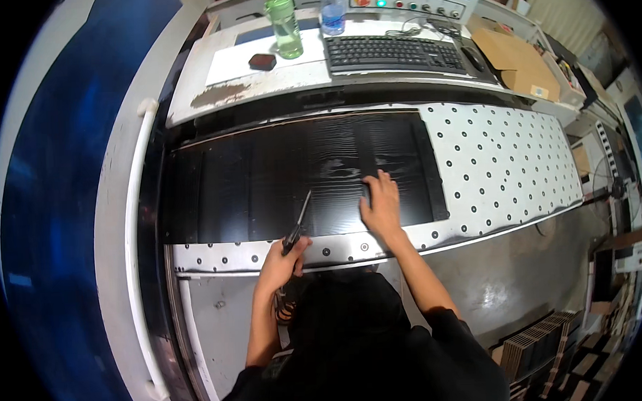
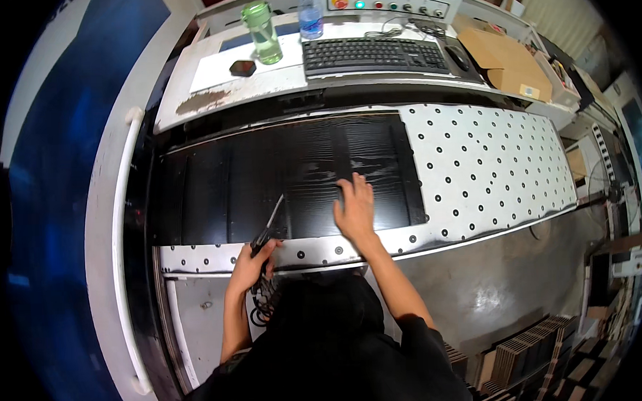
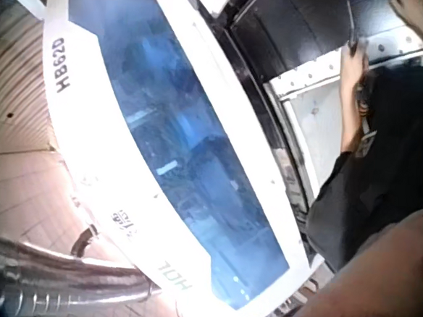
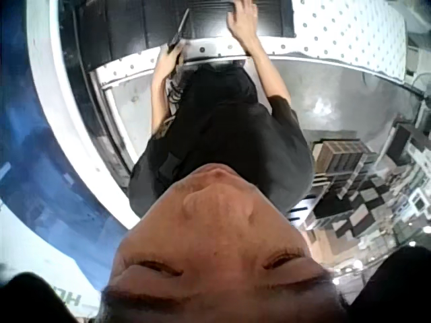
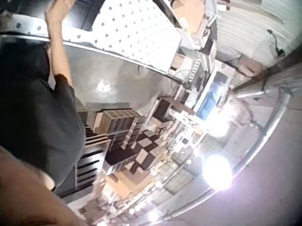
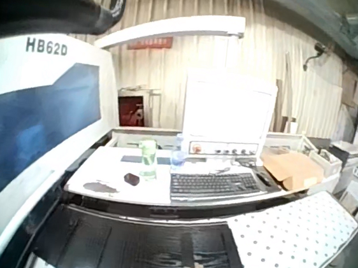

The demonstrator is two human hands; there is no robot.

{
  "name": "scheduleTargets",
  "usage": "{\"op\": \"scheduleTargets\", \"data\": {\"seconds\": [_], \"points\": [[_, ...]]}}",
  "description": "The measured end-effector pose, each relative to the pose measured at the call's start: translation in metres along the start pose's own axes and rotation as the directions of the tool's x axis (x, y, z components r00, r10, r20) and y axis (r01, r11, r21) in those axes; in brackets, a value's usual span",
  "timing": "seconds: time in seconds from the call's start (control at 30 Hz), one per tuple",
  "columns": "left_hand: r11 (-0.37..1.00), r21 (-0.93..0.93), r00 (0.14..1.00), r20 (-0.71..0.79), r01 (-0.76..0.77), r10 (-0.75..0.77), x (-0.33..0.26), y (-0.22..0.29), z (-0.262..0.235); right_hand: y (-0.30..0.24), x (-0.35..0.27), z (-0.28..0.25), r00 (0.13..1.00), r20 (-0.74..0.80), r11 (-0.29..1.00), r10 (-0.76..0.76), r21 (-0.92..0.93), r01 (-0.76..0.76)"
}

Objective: The person places a black wood panel onto a dotted conveyor surface, moves to a stack to pick up another panel, carries it across the workshop, and places it into a large woodworking machine. The person then uses an orange-handled tool to work on the panel inside the machine.

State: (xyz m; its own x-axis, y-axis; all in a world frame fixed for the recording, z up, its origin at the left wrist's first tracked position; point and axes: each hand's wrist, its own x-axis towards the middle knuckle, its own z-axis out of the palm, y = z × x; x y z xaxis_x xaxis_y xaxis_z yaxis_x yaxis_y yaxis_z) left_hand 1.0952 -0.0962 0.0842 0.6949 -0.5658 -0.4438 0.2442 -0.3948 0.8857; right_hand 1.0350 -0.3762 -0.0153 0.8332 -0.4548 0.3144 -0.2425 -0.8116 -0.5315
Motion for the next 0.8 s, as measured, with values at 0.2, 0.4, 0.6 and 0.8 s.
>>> {"op": "scheduleTargets", "data": {"seconds": [0.2, 0.4, 0.6, 0.8], "points": [[0.998, 0.055, 0.995, -0.090, 0.043, -0.038, 0.024, 0.012, 0.007, 0.045, -0.045, -0.061, 0.999, 0.004, 0.996, 0.053, -0.073, -0.053], [1.000, 0.002, 0.985, 0.173, -0.005, 0.004, 0.030, 0.028, 0.012, 0.078, -0.072, -0.094, 0.992, 0.016, 0.986, 0.123, -0.113, -0.120], [0.993, -0.043, 0.964, 0.238, -0.112, 0.119, 0.052, 0.022, 0.018, 0.088, -0.074, -0.097, 0.995, -0.008, 0.988, 0.102, -0.114, -0.103], [0.998, 0.023, 0.977, 0.207, -0.059, 0.053, 0.077, 0.044, 0.010, 0.087, -0.067, -0.097, 0.991, -0.026, 0.987, 0.131, -0.093, -0.133]]}}
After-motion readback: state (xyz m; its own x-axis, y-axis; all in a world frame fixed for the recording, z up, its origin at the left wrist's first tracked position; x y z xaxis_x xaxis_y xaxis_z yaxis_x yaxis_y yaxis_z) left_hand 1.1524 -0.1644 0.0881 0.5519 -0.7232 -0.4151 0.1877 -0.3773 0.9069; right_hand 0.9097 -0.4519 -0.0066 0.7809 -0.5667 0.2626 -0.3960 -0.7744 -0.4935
